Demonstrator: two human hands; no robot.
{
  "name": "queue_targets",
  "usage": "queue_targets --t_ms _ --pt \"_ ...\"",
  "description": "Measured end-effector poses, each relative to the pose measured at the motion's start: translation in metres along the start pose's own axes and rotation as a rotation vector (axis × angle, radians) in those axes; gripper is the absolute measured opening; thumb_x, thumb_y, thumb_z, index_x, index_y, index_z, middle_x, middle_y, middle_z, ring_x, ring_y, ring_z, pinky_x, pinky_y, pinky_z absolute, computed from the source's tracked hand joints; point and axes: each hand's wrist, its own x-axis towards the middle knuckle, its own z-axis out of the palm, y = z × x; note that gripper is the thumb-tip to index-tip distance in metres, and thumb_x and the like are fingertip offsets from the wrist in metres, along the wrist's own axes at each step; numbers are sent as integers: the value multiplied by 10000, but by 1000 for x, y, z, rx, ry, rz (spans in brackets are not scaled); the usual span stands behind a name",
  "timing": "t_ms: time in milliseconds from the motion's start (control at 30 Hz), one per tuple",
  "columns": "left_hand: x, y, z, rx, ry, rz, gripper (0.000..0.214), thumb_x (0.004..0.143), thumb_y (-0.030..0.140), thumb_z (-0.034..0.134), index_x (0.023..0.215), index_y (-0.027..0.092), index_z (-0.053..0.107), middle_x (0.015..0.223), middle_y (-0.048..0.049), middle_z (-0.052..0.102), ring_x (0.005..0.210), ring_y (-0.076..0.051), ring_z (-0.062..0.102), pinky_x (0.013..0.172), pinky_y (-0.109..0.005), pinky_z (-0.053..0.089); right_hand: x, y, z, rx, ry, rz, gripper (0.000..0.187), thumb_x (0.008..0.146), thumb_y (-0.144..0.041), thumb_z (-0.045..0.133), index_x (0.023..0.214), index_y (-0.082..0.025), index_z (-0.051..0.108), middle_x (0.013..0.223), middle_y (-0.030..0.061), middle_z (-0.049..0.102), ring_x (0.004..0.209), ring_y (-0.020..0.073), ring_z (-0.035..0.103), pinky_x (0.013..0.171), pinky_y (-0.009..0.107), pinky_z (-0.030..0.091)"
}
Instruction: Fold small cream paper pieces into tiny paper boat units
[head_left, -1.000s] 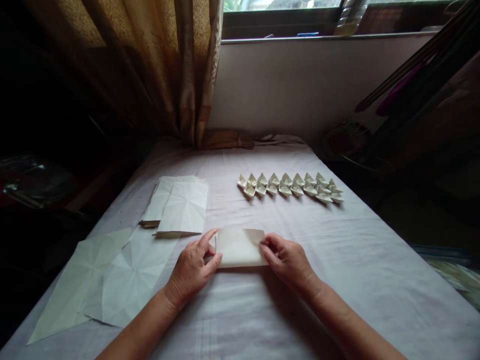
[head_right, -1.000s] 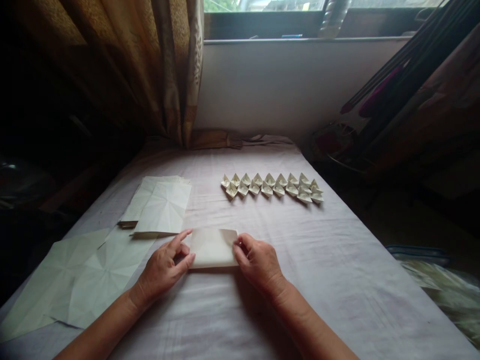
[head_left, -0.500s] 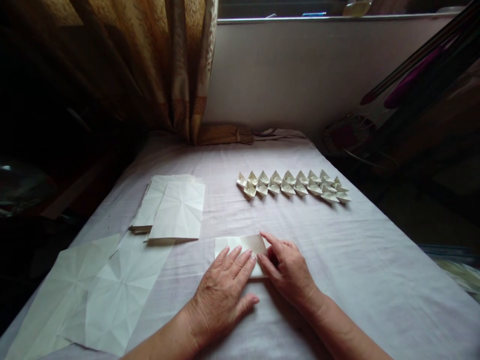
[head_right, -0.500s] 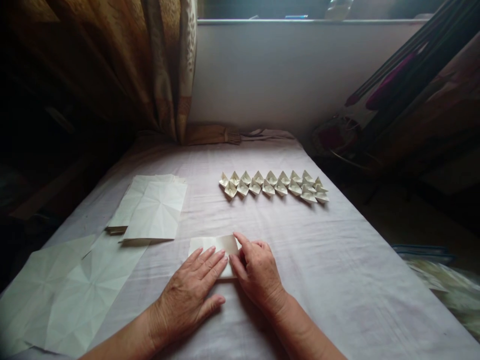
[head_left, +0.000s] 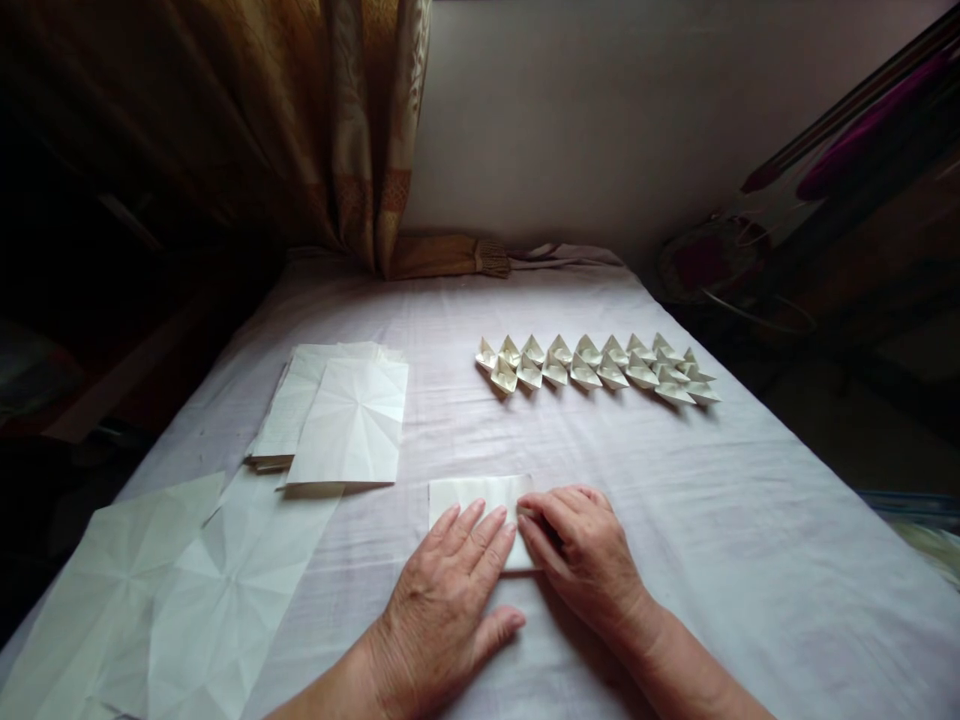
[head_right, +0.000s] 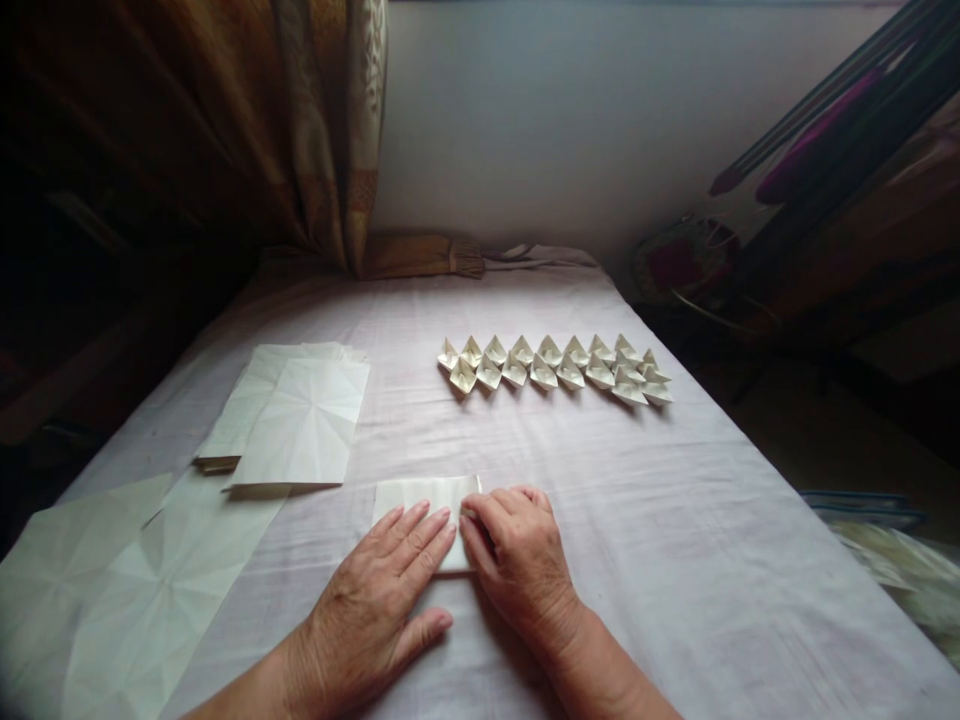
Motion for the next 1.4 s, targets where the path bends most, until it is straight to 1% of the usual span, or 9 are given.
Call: queue_targets --t_ms 167,367,600,967,1133,1400 --pt "0 0 0 10 -21 -11 674 932 498 517 1487 160 338 1498 -78 454 1407 -257 374 1146 -439 336 2 -1 -1 -17 -2 -3 122 928 -219 513 887 -217 628 762 10 682 714 160 603 790 317 335" --pt "1 1 -2 -8 -22 -19 656 943 487 496 1487 157 338 1481 -92 475 1396 -260 393 1143 -440 333 3 -2 -3 -25 -30 12 132 931 -220 510 883 -219 633 761 11 687 719 160 610 787 321 339" --pt "1 1 -2 -31 -16 -25 661 938 461 514 1498 170 317 1476 -95 483 1397 -253 392 1154 -437 319 4 -3 -3 -29 -24 16 142 932 -219 502 888 -219 636 758 12 682 726 159 608 788 322 340" --pt "3 0 -2 17 -12 3 630 928 447 536 1467 160 377 1484 -84 472 1381 -274 415 1128 -444 353 3 -3 -6 -75 -27 49 116 913 -214 536 874 -218 645 750 3 661 725 160 594 799 326 323" --pt "3 0 -2 9 1 -1 613 932 434 529 1461 160 387 1471 -97 487 1379 -275 418 1132 -445 347 4 -3 -7 -100 -43 68 107 905 -224 548 874 -227 650 733 -1 647 710 163 579 799 328 320" --pt "3 1 -2 -2 6 -12 597 942 436 509 1464 173 385 1465 -94 496 1380 -261 419 1145 -430 325 4 -4 -7 -104 -35 58 129 910 -228 535 871 -224 658 740 5 655 712 160 588 795 324 325"
